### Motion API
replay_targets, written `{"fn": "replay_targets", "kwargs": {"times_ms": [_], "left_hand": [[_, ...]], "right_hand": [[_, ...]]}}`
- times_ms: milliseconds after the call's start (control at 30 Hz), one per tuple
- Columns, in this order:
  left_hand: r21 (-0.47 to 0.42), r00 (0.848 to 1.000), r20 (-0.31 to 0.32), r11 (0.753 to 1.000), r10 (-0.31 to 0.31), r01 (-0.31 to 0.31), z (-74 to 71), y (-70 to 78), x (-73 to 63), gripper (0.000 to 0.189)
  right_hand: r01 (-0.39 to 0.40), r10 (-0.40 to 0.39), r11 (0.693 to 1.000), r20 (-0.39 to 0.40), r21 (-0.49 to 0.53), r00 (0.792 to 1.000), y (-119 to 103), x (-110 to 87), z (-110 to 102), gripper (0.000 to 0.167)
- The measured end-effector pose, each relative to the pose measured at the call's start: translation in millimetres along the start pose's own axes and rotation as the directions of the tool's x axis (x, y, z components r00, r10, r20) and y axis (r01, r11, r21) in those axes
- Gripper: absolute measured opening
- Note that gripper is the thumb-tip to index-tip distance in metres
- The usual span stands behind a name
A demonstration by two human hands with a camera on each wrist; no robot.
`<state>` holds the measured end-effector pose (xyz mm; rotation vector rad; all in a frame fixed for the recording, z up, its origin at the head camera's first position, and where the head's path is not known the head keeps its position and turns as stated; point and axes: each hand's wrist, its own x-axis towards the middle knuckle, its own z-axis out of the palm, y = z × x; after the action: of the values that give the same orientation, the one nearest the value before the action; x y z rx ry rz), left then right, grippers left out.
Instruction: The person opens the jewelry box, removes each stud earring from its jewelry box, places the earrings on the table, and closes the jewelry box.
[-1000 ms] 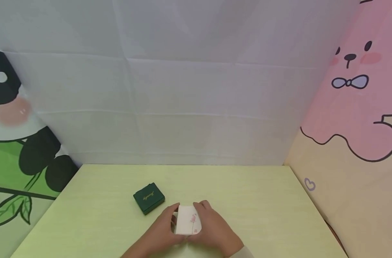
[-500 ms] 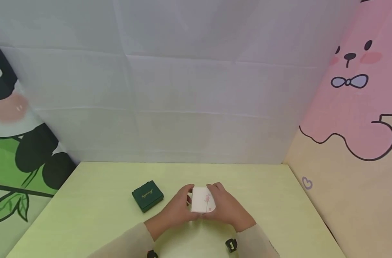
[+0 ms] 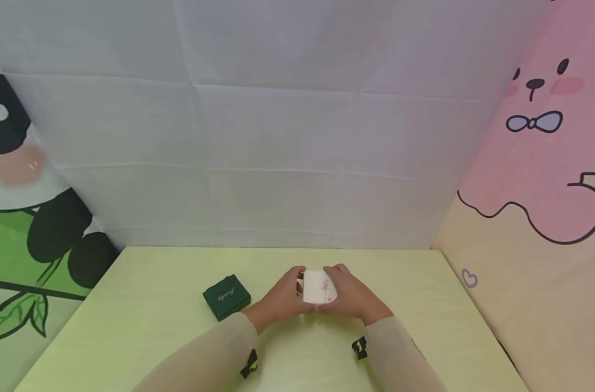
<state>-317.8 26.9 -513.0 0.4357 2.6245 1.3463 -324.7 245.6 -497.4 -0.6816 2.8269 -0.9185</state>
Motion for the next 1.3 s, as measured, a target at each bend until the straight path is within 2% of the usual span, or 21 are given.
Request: {"fn": "replay_targets", "kwargs": {"times_ms": [200, 367, 533, 967, 1200, 1300], "left_hand": [[0.018, 1.0, 0.003, 1.0, -0.002, 0.002, 1.6, -7.8, 9.5, 0.104], [0.063, 1.0, -0.009, 0.998, 0.029, -0.028, 5.7, -13.6, 10.5, 0.105], [0.12, 0.999, -0.025, 0.992, 0.034, -0.031, 9.4, -19.5, 9.9, 0.106], [0.141, 0.999, -0.037, 0.99, 0.017, -0.011, 10.4, -19.7, 7.6, 0.101], [0.218, 0.999, -0.021, 0.975, 0.041, -0.035, 9.8, -17.9, 6.7, 0.106], [0.24, 0.999, -0.015, 0.97, 0.046, -0.041, 9.3, -18.3, 4.4, 0.11]], "right_hand": [[-0.029, 0.028, 0.998, 0.009, 0.053, 1.0, 10.1, 8.5, 7.0, 0.103], [-0.043, 0.041, 0.998, 0.022, 0.053, 0.999, 16.9, 11.5, 15.2, 0.102], [-0.038, 0.036, 0.999, 0.043, 0.03, 0.998, 20.5, 13.6, 21.1, 0.102], [-0.021, 0.023, 0.999, 0.033, -0.038, 0.999, 19.5, 17.8, 24.0, 0.101], [0.002, -0.001, 0.999, 0.023, -0.049, 1.0, 13.2, 16.9, 20.7, 0.106], [-0.014, 0.014, 0.999, 0.006, -0.041, 1.0, 12.0, 16.4, 18.8, 0.107]]}}
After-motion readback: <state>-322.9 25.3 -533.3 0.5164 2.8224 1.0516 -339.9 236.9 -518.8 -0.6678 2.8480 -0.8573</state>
